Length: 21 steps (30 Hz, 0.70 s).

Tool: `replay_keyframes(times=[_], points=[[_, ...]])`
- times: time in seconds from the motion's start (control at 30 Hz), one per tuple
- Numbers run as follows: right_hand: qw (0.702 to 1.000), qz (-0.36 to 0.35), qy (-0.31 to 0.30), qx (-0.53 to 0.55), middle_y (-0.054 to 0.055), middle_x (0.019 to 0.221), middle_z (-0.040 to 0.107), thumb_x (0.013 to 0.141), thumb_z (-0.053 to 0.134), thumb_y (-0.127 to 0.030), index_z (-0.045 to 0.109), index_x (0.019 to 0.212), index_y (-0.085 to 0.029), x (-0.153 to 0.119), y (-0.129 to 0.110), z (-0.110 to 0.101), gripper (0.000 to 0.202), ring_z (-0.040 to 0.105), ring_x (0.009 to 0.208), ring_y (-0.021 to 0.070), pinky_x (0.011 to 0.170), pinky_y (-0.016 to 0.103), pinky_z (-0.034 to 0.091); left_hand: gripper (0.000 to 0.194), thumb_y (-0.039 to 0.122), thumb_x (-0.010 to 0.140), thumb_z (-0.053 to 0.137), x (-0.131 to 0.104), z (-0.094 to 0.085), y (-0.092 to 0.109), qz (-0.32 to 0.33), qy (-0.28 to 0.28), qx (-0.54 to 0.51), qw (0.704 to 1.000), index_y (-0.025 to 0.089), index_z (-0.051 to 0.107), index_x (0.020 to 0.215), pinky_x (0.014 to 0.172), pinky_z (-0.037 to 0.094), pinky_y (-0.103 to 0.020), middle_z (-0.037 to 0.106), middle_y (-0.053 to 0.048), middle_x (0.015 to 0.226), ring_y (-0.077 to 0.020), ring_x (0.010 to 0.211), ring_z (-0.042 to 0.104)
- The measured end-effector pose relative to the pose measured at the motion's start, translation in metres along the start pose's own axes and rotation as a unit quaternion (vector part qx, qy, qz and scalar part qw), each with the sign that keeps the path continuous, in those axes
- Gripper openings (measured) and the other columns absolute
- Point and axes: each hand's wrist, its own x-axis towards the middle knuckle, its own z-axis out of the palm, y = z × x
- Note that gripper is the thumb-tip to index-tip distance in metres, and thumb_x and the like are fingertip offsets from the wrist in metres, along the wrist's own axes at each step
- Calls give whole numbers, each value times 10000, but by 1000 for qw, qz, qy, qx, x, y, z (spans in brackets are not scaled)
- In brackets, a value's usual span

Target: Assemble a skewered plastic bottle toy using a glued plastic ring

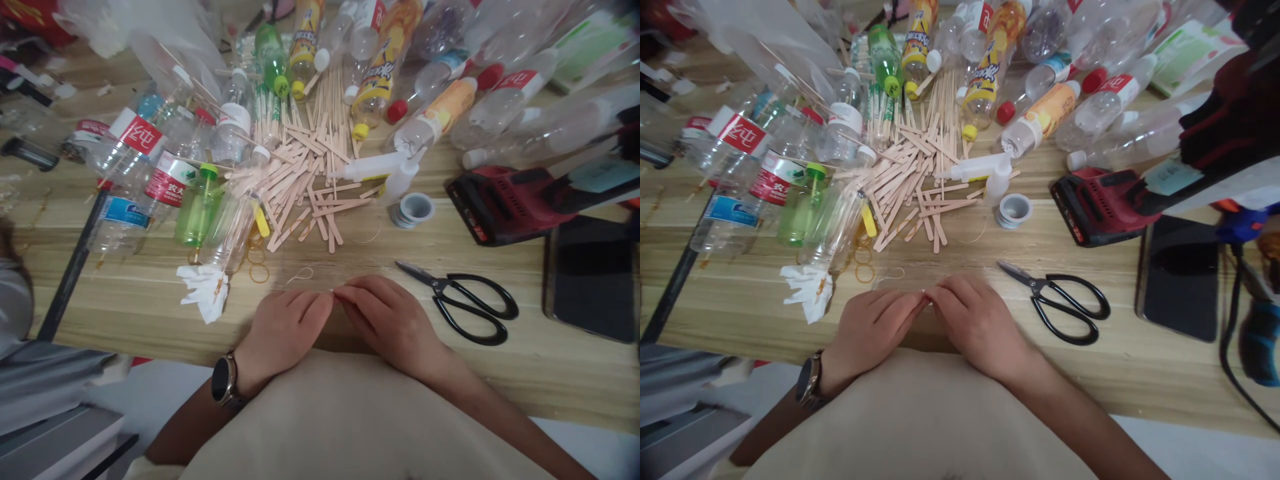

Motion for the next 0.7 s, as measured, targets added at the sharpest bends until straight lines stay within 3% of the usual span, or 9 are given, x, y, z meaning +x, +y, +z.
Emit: replay_keyframes(times=[0.13,0.27,0.5,0.7], points=[[996,43,-20,79,89,848,707,975,466,-134,657,971,-143,0,0,-1,191,654,752,202,662,325,534,317,229,1011,404,3,-3,1,-35,-20,-45,998,162,661,838,522,441,-253,739,-8,705,-145,590,664],[984,82,-42,152,49,828,661,949,502,-119,645,945,-167,1,-1,-4,150,622,755,171,664,282,494,343,301,1009,421,7,-6,3,-109,-50,-138,983,186,675,808,564,448,-240,748,3,714,-137,616,673],[952,151,-67,259,-7,781,619,917,532,-93,638,875,-198,5,-4,-9,156,591,694,109,613,205,442,168,295,912,615,6,-7,3,-249,-67,-303,917,198,684,794,511,377,-188,699,55,638,-81,541,587],[941,174,-83,277,-14,758,611,906,545,-126,643,853,-203,7,-3,-9,136,576,673,109,589,207,429,153,286,884,627,7,-7,3,-317,-96,-396,857,198,673,768,505,370,-179,668,59,624,-72,532,543]])
